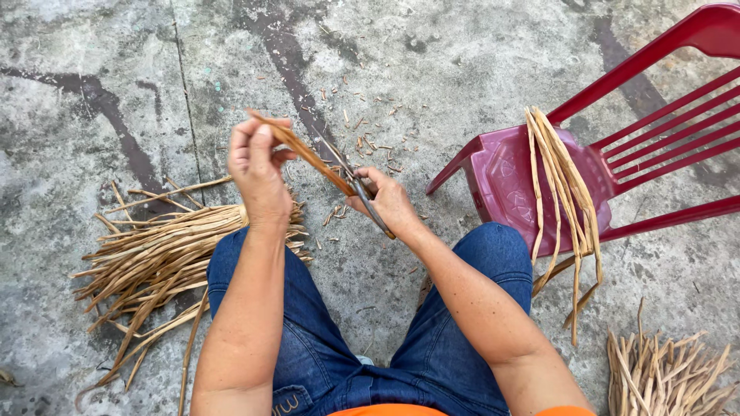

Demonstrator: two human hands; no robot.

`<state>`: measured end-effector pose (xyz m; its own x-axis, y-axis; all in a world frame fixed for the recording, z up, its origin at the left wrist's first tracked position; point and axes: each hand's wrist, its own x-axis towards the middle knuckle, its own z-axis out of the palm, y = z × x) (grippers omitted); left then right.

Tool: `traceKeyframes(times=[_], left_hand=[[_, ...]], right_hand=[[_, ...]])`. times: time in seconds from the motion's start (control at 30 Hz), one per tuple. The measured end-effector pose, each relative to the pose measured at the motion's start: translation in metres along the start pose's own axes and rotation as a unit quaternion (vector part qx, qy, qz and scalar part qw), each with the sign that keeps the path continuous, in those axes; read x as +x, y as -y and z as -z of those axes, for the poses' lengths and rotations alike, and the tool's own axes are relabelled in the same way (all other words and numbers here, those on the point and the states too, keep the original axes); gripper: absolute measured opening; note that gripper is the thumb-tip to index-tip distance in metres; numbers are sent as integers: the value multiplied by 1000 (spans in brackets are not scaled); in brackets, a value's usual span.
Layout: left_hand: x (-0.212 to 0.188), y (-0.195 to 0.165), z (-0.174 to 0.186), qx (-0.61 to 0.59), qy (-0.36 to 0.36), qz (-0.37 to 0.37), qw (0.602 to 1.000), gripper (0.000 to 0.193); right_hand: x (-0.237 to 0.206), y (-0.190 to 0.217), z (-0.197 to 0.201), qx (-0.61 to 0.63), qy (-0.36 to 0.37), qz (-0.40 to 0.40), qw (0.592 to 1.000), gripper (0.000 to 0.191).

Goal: The person sits on a concrete floor and uses shears to trim the ends of dried plant stems. They pick up stems from a bundle, cut the tips, and place the trimmed pieces onto a nearby red plastic chair.

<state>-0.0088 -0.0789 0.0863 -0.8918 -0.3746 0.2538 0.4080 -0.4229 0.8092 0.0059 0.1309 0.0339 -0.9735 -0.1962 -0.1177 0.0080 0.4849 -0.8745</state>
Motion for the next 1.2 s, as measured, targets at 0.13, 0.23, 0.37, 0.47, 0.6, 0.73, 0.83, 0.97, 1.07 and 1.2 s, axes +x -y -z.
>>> traceKeyframes(times=[0.13, 0.23, 0.37, 0.47, 0.6, 0.73, 0.83, 0.97, 1.07, 1.2], left_hand=[[7, -15, 7, -17, -58, -29, 998, 9], [2, -13, 5, 46, -31, -23, 998, 13], [-4, -7, 5, 124, -10, -35, 992, 15], [5, -11, 12, 92, -69, -30, 993, 18], [9, -17, 18, 6, -85, -6, 996, 24], [3, -14, 15, 42, -9, -18, 999, 33], [2, -8, 11, 71, 14, 21, 997, 35], [2, 0, 9, 101, 17, 75, 992, 29], [3, 4, 6, 94, 30, 87, 991, 26], [-1, 11, 3, 89, 47, 93, 990, 24]], right_hand=[[0, -5, -2, -42, 17, -13, 999, 60], [2, -15, -4, -4, 26, -18, 1000, 60], [4, -22, -4, 44, 27, 3, 999, 61], [1, -12, 2, 60, 31, -26, 997, 57], [1, -3, 13, 74, 11, -17, 997, 55], [8, -16, 32, 109, -61, -54, 991, 45], [-5, -6, 73, 199, -159, 26, 967, 40], [-61, 71, 164, 366, -261, 210, 868, 22], [-100, 128, 225, 180, -381, 253, 871, 17], [-134, 162, 255, 51, -358, 239, 901, 19]])
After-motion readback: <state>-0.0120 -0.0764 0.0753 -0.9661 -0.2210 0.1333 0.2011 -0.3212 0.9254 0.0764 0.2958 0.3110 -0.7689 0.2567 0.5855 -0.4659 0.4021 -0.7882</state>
